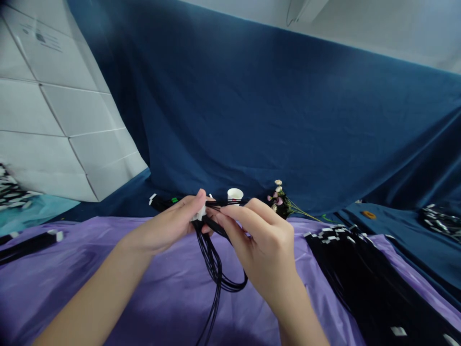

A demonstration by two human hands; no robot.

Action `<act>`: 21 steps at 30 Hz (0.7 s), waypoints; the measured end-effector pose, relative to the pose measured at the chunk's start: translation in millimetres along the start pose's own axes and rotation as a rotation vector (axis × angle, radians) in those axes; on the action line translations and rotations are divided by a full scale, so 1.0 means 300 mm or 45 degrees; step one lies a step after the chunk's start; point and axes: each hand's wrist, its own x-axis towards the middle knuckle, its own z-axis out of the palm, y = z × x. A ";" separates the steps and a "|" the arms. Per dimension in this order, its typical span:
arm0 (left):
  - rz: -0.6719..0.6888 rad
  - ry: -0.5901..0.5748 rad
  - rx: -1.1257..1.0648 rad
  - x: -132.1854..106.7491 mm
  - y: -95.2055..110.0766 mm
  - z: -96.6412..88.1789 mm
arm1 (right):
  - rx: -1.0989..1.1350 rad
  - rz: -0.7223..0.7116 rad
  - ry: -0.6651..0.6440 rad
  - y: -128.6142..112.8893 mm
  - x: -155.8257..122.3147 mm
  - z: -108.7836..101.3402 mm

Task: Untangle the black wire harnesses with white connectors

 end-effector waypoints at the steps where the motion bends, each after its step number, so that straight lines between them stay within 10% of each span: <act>1: 0.000 -0.013 -0.005 0.001 0.000 0.000 | 0.002 -0.002 0.003 -0.002 0.000 0.001; 12: -0.010 0.018 -0.068 0.004 0.002 0.002 | -0.030 0.070 0.088 0.011 0.003 0.004; 17: 0.035 0.166 -0.236 0.008 0.016 -0.005 | 0.040 0.426 0.410 0.051 -0.001 -0.016; 21: 0.080 0.232 -0.431 0.012 0.022 -0.013 | 0.242 0.733 0.222 0.096 -0.005 -0.013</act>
